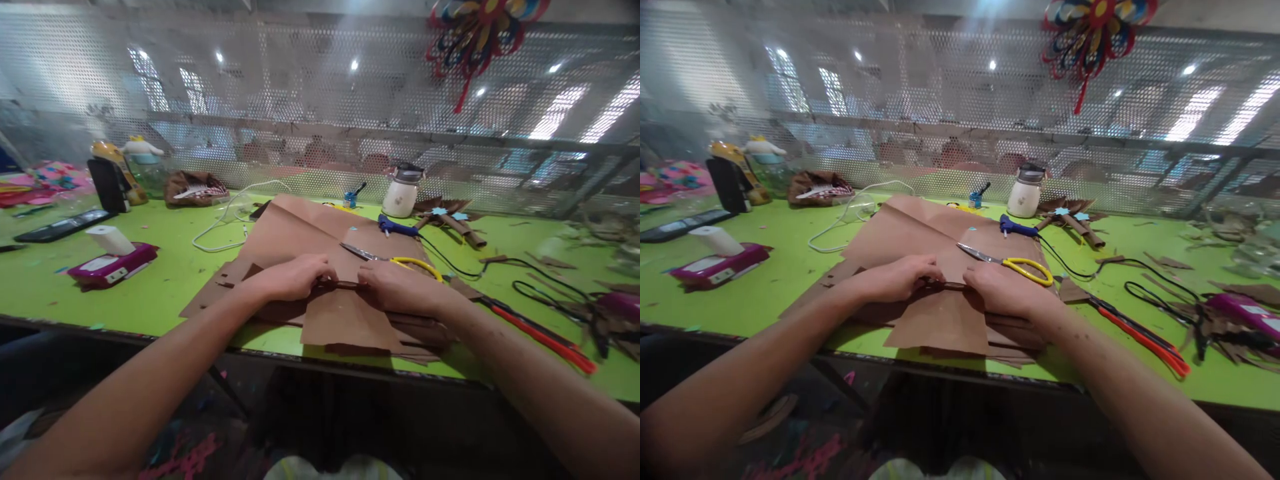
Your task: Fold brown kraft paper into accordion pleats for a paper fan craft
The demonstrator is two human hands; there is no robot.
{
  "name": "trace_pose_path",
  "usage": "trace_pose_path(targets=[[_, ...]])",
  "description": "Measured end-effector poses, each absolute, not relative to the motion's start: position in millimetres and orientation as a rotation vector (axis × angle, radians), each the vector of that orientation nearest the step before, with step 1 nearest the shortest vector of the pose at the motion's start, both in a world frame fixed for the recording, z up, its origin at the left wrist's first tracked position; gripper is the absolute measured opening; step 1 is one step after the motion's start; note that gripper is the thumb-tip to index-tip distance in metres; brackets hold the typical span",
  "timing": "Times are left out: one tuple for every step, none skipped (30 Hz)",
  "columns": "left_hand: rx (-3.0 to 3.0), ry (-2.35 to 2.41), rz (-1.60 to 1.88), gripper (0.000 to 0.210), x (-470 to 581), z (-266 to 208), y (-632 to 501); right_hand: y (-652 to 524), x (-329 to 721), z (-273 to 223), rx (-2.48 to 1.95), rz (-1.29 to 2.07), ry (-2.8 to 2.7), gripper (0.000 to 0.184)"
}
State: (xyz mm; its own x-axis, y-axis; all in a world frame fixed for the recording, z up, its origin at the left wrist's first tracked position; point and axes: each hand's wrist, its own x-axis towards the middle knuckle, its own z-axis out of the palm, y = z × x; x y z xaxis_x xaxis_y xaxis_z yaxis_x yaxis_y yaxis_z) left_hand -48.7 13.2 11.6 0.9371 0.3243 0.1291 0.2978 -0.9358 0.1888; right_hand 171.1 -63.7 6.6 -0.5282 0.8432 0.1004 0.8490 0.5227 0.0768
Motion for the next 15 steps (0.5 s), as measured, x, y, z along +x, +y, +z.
trace_pose_path(targets=[[2.944, 0.467, 0.249, 0.024, -48, 12, 11, -64, 170, 7, -1.489, -0.184, -2.701, 0.009], [2.962, 0.463, 0.260, 0.023, -48, 13, 8, -66, 169, 7, -1.477, -0.192, -2.698, 0.007], [2.983, 0.459, 0.271, 0.022, -47, 14, 5, -68, 168, 7, -1.464, -0.200, -2.693, 0.007], [3.005, 0.454, 0.280, 0.021, -46, 15, 2, -71, 166, 7, -1.451, -0.208, -2.688, 0.007], [3.029, 0.446, 0.284, 0.021, -45, 16, -1, -74, 165, 8, -1.439, -0.213, -2.681, 0.008], [3.053, 0.439, 0.292, 0.021, -44, 17, -4, -78, 163, 8, -1.430, -0.215, -2.676, 0.009], [3.078, 0.431, 0.301, 0.022, -44, 17, -6, -82, 162, 9, -1.424, -0.210, -2.672, 0.010], [3.101, 0.426, 0.310, 0.023, -43, 17, -8, -85, 160, 9, -1.420, -0.200, -2.673, 0.011], [3.117, 0.425, 0.317, 0.023, -43, 17, -8, -88, 160, 10, -1.420, -0.190, -2.674, 0.011], [3.123, 0.428, 0.323, 0.023, -43, 18, -9, -90, 159, 10, -1.422, -0.186, -2.675, 0.011], [3.115, 0.435, 0.324, 0.022, -44, 18, -8, -91, 159, 10, -1.427, -0.189, -2.680, 0.012], [3.093, 0.443, 0.323, 0.021, -44, 18, -7, -91, 159, 10, -1.431, -0.200, -2.684, 0.013], [3.060, 0.450, 0.317, 0.020, -45, 19, -5, -91, 159, 10, -1.433, -0.215, -2.689, 0.014], [3.018, 0.459, 0.312, 0.020, -45, 19, -3, -90, 159, 10, -1.430, -0.234, -2.695, 0.016], [2.973, 0.474, 0.307, 0.020, -45, 20, -1, -90, 158, 10, -1.425, -0.264, -2.695, 0.017]])
